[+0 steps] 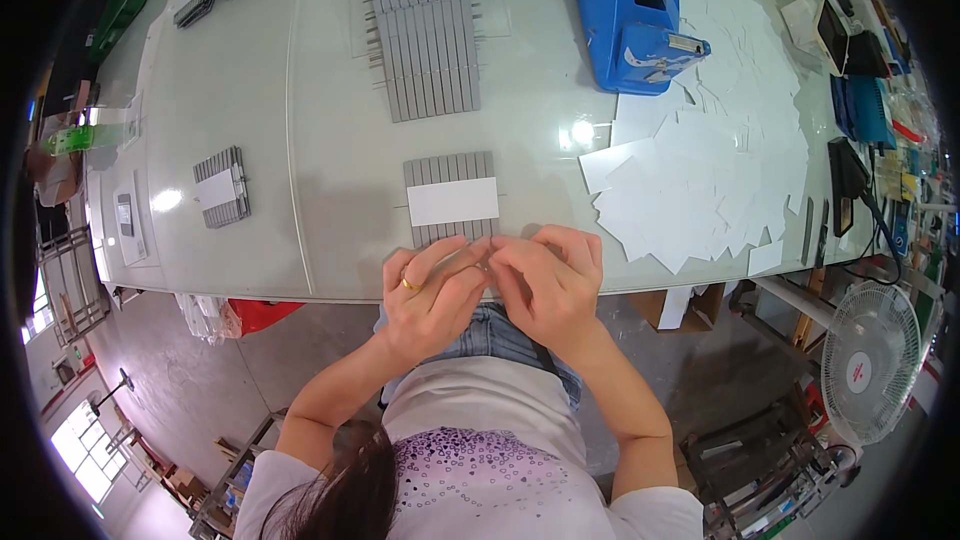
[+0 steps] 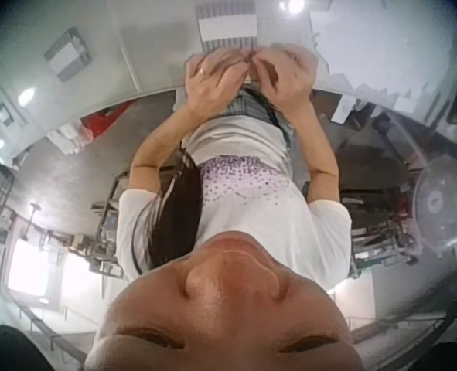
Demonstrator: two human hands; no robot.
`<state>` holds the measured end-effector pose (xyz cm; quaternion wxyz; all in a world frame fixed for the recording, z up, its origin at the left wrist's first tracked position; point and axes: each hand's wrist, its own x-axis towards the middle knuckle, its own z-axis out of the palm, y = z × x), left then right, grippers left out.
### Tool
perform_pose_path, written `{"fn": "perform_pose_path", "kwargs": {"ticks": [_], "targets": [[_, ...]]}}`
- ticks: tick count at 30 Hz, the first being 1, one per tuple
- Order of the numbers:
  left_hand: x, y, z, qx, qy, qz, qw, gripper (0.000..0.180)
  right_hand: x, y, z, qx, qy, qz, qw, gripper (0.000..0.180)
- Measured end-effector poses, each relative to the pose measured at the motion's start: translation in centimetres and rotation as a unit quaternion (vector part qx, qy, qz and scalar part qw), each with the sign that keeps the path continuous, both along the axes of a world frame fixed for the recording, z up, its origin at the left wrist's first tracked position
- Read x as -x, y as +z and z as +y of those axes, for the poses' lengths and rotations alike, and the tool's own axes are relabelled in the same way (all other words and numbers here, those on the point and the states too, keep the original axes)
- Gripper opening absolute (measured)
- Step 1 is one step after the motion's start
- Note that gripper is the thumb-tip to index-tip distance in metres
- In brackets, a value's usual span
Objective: Arranging small grey metal components onto white paper cards and securing them with clear tape.
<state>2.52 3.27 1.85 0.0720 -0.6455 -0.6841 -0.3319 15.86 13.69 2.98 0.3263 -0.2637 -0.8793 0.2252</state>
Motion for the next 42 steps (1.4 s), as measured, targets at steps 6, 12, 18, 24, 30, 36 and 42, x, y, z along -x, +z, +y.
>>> {"fn": "perform_pose_path", "kwargs": {"ticks": [6,12,18,24,30,36,42], "targets": [[-0.1,-0.1,-0.3,0.000,-0.005,-0.004,1.000,0.015,0.1,0.2,-0.1,-0.003,0.003,0.001,1.000,0.017],[0.0,0.6,-0.5,0.003,-0.005,-0.017,1.000,0.017,0.4,0.5,-0.3,-0.015,0.000,0.007,1.000,0.017],[0.2,0.5,-0.5,0.013,0.004,-0.006,1.000,0.013,0.7,0.2,-0.3,-0.008,0.003,0.010,1.000,0.017],[0.1,0.3,-0.5,0.012,0.006,-0.011,1.000,0.013,0.7,0.1,-0.3,-0.008,0.005,0.006,1.000,0.017],[0.1,0.3,-0.6,0.011,0.001,-0.023,1.000,0.016,0.7,0.1,-0.4,-0.010,0.003,0.006,1.000,0.016],[0.1,0.5,-0.7,0.008,0.008,-0.019,1.000,0.014,0.9,0.3,-0.5,-0.010,0.005,0.011,1.000,0.016],[0.7,0.8,-1.7,0.010,0.013,-0.014,1.000,0.016,1.3,0.6,-1.1,0.001,0.019,0.016,1.000,0.016]]}}
